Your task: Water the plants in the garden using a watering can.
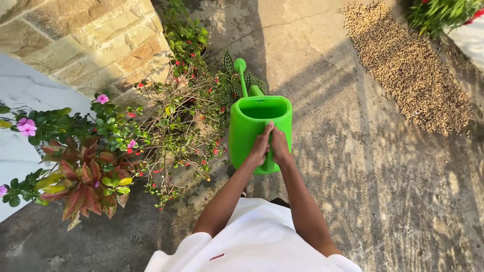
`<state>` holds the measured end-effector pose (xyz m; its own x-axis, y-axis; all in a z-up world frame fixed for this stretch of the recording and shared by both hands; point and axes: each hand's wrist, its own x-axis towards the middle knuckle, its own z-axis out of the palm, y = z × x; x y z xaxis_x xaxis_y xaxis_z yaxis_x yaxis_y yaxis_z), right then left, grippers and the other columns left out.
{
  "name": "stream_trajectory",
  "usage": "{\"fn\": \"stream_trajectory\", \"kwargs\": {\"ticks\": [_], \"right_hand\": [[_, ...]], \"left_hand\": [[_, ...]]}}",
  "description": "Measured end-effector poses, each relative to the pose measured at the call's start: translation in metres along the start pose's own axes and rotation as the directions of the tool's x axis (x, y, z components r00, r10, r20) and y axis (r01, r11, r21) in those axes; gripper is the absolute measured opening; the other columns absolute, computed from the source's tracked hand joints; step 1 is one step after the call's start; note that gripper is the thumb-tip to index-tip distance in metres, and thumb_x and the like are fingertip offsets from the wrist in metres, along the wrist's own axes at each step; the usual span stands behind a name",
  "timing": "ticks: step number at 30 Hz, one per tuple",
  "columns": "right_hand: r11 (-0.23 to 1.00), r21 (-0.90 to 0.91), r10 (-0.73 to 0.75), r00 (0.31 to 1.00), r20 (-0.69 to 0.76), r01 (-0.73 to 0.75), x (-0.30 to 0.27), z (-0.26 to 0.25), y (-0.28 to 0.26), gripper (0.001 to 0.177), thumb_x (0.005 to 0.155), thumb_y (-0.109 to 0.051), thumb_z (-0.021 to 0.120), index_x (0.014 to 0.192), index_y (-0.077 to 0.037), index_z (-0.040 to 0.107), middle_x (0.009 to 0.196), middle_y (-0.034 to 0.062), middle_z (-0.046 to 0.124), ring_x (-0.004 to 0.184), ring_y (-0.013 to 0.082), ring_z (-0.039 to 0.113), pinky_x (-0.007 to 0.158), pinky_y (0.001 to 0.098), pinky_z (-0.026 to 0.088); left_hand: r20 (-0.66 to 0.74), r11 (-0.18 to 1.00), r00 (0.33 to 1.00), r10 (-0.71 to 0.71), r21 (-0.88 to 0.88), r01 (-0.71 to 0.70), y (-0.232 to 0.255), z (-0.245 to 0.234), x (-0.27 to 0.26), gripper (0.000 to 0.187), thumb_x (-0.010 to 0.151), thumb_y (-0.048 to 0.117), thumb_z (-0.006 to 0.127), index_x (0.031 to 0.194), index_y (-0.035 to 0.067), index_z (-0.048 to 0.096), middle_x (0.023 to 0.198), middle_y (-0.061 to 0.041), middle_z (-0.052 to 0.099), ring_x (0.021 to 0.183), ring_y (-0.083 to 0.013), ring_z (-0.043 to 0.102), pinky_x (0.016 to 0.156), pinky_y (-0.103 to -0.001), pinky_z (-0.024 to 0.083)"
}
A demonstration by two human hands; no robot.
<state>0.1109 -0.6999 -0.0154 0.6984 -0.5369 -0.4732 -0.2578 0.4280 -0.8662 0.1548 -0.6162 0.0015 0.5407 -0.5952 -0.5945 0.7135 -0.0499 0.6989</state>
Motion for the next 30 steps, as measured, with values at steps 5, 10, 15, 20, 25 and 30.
{"fn": "stream_trajectory", "kwargs": {"ticks": [5,10,15,20,25,30], "right_hand": [[0.996,-0.061,0.063,0.996,0.068,-0.059,0.041,0.011,-0.014,0.040,0.105,-0.037,0.040,0.086,-0.008,0.058,0.069,0.0027,0.054,0.055,0.0139,0.048,0.044,0.0323,0.037],[0.983,-0.125,0.159,0.971,0.180,-0.138,0.079,0.009,-0.027,0.040,0.106,-0.038,0.041,0.085,-0.007,0.057,0.070,0.0042,0.055,0.055,0.0157,0.047,0.045,0.0323,0.036],[0.958,-0.200,0.260,0.917,0.303,-0.205,0.134,-0.013,-0.051,0.042,0.105,-0.040,0.040,0.085,-0.008,0.058,0.070,0.0053,0.057,0.055,0.0159,0.047,0.046,0.0325,0.037],[0.943,-0.286,0.280,0.866,0.414,-0.168,0.196,-0.055,-0.073,0.041,0.106,-0.040,0.042,0.086,-0.008,0.058,0.070,0.0045,0.053,0.055,0.0159,0.047,0.046,0.0333,0.037],[0.939,-0.304,0.302,0.807,0.507,-0.160,0.220,-0.100,-0.075,0.039,0.106,-0.037,0.041,0.088,-0.007,0.058,0.071,0.0048,0.055,0.055,0.0154,0.049,0.046,0.0330,0.039],[0.933,-0.328,0.309,0.797,0.519,-0.148,0.228,-0.115,-0.089,0.040,0.106,-0.039,0.040,0.087,-0.007,0.057,0.067,0.0053,0.054,0.052,0.0157,0.049,0.044,0.0330,0.039]], "left_hand": [[-0.099,0.999,0.995,0.029,-0.025,-0.032,0.012,-0.006,0.039,0.057,0.084,0.073,0.062,0.080,0.017,0.054,0.061,0.008,0.035,0.053,-0.0074,0.034,0.051,-0.028,0.029],[-0.208,0.994,0.978,0.015,-0.105,-0.038,0.014,0.000,0.074,0.060,0.085,0.075,0.062,0.078,0.016,0.050,0.061,0.006,0.034,0.053,-0.0091,0.033,0.050,-0.029,0.028],[-0.320,0.972,0.947,0.039,-0.207,-0.110,0.022,0.032,0.121,0.059,0.084,0.074,0.062,0.087,0.015,0.055,0.063,0.006,0.036,0.055,-0.0100,0.035,0.053,-0.030,0.029],[-0.446,0.956,0.895,0.014,-0.257,-0.143,0.027,0.084,0.170,0.058,0.081,0.076,0.059,0.094,0.019,0.062,0.064,0.008,0.035,0.056,-0.0081,0.033,0.053,-0.029,0.027],[-0.508,0.933,0.861,0.027,-0.297,-0.205,-0.002,0.120,0.200,0.060,0.085,0.076,0.061,0.089,0.016,0.062,0.065,0.007,0.036,0.057,-0.0081,0.032,0.053,-0.029,0.027],[-0.564,0.922,0.819,0.100,-0.257,-0.290,-0.001,0.142,0.209,0.056,0.090,0.072,0.063,0.083,0.017,0.055,0.063,0.007,0.034,0.053,-0.0072,0.032,0.050,-0.029,0.024]]}}
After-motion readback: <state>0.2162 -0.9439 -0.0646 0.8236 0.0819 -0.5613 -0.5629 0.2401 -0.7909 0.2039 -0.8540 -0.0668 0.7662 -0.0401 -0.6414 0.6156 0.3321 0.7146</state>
